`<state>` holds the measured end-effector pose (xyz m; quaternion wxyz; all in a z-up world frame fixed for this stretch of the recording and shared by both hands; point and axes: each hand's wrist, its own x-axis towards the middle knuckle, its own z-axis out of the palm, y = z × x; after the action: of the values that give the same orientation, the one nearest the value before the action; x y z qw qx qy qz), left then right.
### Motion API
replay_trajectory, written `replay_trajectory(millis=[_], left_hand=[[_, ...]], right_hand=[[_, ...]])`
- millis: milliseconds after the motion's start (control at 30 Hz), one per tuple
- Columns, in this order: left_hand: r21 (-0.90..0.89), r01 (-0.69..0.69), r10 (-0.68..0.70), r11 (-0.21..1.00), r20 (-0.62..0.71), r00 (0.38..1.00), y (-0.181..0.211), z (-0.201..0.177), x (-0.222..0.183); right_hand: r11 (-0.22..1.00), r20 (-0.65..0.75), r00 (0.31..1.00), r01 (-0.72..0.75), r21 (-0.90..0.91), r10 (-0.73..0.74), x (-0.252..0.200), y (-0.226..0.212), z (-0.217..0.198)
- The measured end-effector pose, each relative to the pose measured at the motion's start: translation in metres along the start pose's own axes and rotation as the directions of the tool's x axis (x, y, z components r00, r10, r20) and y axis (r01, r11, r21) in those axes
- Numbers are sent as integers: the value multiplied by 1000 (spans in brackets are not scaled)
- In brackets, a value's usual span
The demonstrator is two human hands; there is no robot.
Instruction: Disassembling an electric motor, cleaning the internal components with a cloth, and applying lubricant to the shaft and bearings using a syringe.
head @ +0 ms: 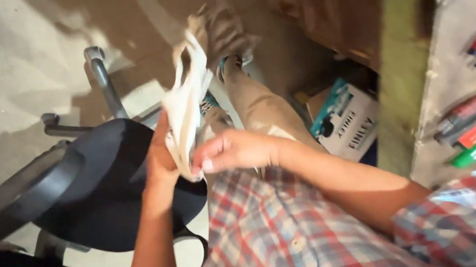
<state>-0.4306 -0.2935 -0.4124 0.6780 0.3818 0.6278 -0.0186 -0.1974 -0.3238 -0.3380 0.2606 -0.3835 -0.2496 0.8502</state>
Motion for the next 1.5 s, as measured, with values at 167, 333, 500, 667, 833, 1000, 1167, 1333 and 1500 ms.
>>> replay_trajectory(millis=[167,333,500,667,833,1000,1167,1333,1500], left_hand=[[-336,-156,193,929,80,978,-1,48,-51],[-63,-373,378,926,142,915,37,35,-84],[-157,-551,571,820,306,762,101,33,-120],[276,-733,696,622,233,679,211,58,-257],[-337,-740,813,582,221,539,257,72,-280],[-602,-689,912,404,208,353,297,98,-306],[-633,-705,927,320,55,372,367,71,-343],[-658,-707,871,260,-156,465,468,81,-365],[-506,-749,785,428,-202,585,495,70,-323]], right_hand=[[950,259,964,138,-282,-63,-95,-59,51],[962,243,964,161,-222,-106,-163,-87,47],[905,141,901,421,-51,-411,-191,-141,43],[764,-61,765,644,44,-641,-244,-119,16],[508,-335,472,861,-25,-816,-305,-129,45],[395,-191,409,503,-769,-892,-303,-189,66],[617,-218,724,344,-708,-654,-260,-192,11],[676,-238,761,329,-660,-603,-279,-256,9],[707,-246,715,465,-533,-655,-270,-263,-9]])
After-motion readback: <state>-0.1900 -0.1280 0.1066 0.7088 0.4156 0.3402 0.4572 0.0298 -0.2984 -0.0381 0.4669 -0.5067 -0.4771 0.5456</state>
